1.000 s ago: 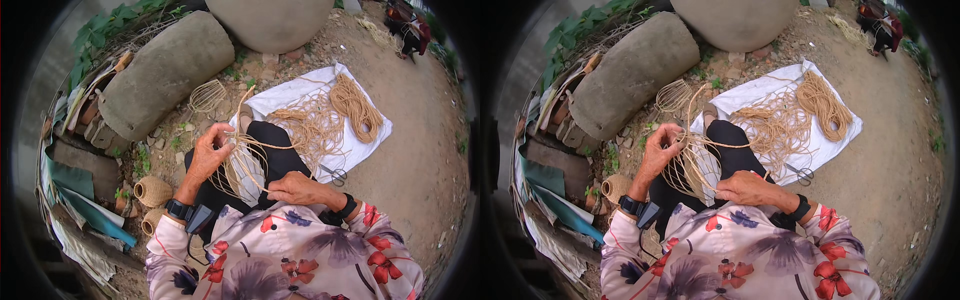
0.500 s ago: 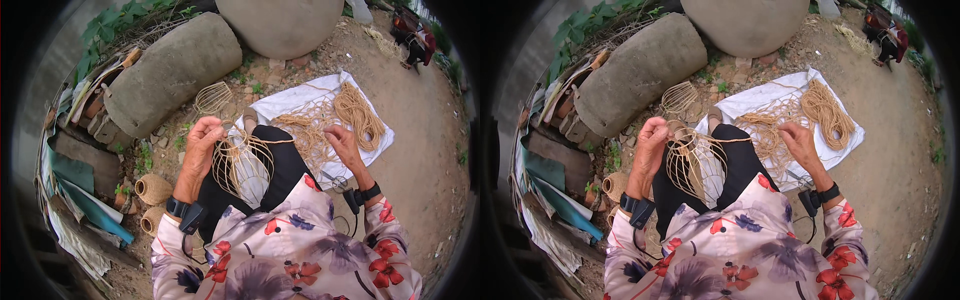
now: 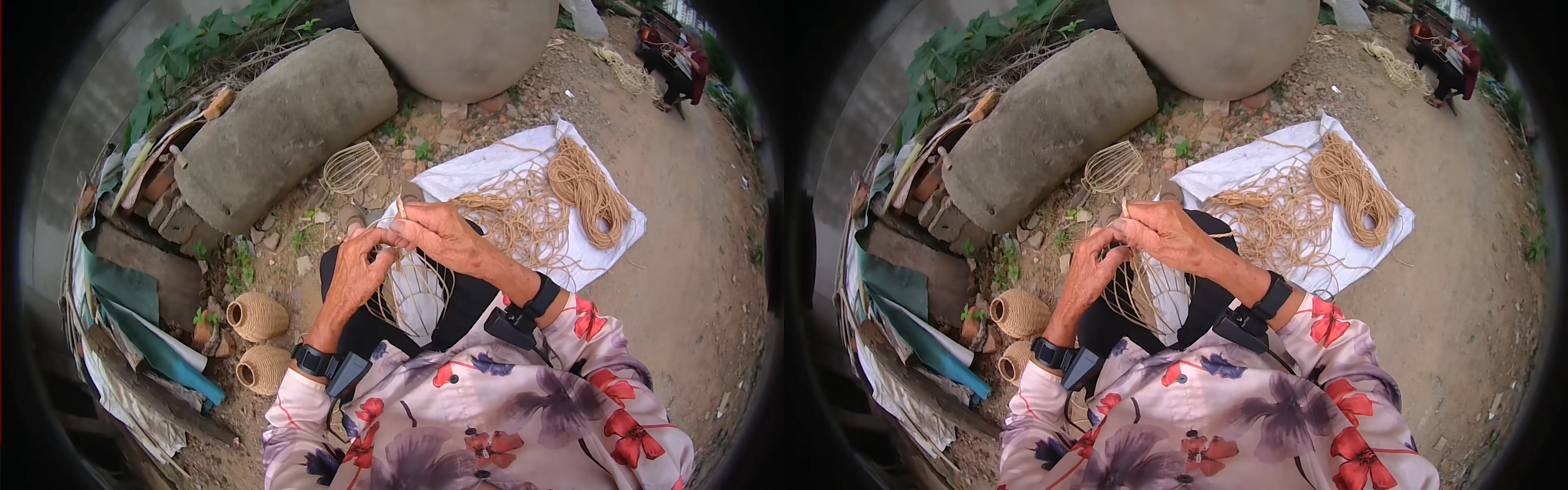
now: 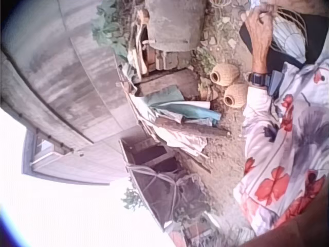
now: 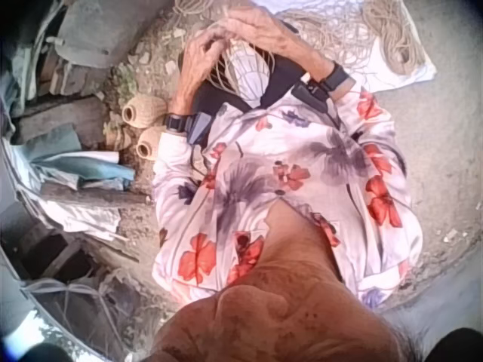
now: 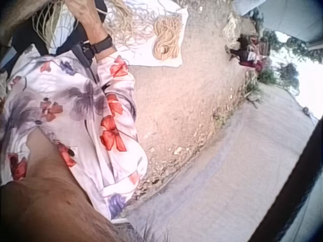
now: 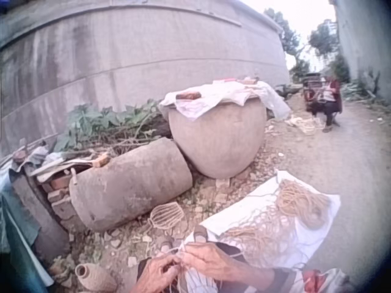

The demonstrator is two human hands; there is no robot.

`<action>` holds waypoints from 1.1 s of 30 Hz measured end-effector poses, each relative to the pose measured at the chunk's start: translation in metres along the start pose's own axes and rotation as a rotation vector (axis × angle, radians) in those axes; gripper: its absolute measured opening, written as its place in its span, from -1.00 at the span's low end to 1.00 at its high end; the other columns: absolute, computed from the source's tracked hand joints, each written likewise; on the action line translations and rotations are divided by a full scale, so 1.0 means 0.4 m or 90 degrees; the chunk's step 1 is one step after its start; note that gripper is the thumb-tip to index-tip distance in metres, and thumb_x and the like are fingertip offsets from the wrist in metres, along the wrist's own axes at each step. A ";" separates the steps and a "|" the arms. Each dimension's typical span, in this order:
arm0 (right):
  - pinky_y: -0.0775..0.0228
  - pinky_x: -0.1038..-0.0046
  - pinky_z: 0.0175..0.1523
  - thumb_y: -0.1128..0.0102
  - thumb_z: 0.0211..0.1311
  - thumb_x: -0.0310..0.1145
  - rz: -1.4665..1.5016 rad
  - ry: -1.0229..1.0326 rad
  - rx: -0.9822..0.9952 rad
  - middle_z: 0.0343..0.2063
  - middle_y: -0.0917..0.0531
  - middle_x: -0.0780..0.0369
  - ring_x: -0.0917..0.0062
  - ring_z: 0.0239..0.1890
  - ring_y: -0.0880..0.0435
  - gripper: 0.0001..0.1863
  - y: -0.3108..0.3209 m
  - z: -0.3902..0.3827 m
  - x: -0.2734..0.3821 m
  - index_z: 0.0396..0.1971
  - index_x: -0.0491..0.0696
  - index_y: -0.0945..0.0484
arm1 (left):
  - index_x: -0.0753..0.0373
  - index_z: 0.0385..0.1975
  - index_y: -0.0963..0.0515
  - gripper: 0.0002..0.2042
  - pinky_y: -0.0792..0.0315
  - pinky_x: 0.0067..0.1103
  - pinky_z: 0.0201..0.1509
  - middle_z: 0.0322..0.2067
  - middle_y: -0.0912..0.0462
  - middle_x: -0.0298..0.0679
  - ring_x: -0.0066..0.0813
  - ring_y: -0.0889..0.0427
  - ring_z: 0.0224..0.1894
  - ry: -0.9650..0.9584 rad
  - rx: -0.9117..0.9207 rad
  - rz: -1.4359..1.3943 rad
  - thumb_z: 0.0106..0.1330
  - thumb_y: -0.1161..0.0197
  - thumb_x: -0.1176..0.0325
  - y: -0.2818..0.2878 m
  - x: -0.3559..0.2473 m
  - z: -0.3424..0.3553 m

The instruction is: Weaving thin bamboo strips to create a lantern or basket frame structure.

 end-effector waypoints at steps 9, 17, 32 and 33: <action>-0.34 0.41 -0.38 -0.02 0.39 -0.19 0.054 -0.076 0.020 -0.60 -0.50 0.12 0.51 -0.49 -0.54 -0.59 -0.033 0.023 -0.016 -0.55 -0.23 -0.42 | 0.33 -0.36 -0.55 -0.82 -0.35 -0.46 -0.16 -0.47 -0.53 -0.18 -0.35 -0.44 -0.30 0.083 -0.008 -0.244 0.08 -0.18 0.38 -0.036 0.095 -0.006; -0.26 0.30 0.22 -0.12 0.33 -0.07 0.368 0.070 0.052 0.10 -0.50 0.05 0.35 0.16 -0.48 -0.56 0.076 -0.004 0.170 -0.09 -0.18 -0.57 | 0.33 -0.43 -0.53 -0.86 -0.34 -0.52 -0.07 -0.37 -0.56 -0.24 -0.40 -0.45 -0.22 0.118 0.005 -0.291 0.08 -0.20 0.40 -0.044 0.078 -0.012; -0.53 0.38 -0.15 0.14 0.36 0.14 -0.466 -0.371 -0.911 -0.18 -0.68 0.06 0.37 -0.06 -0.66 -0.38 1.211 -0.925 0.196 -0.21 -0.17 -0.63 | 0.34 -0.45 -0.55 -0.87 -0.32 -0.50 0.00 -0.35 -0.62 -0.23 -0.37 -0.48 -0.18 0.045 -0.044 -0.238 0.09 -0.18 0.41 -0.032 0.049 -0.022; -0.54 0.39 -0.40 0.01 0.26 0.11 -0.619 -0.651 -0.696 -0.45 -0.72 0.10 0.44 -0.42 -0.73 -0.42 1.172 -0.933 0.108 -0.37 -0.20 -0.64 | 0.34 -0.45 -0.56 -0.87 -0.32 -0.50 0.00 -0.35 -0.62 -0.23 -0.37 -0.48 -0.17 0.045 -0.049 -0.253 0.08 -0.18 0.42 -0.037 0.055 -0.018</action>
Point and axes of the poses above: each hand's wrist, its own z-axis towards the middle knuckle, its own y-axis out of the back of the hand, x = y × z, the point moved 7 cm from there along z, towards the middle knuckle
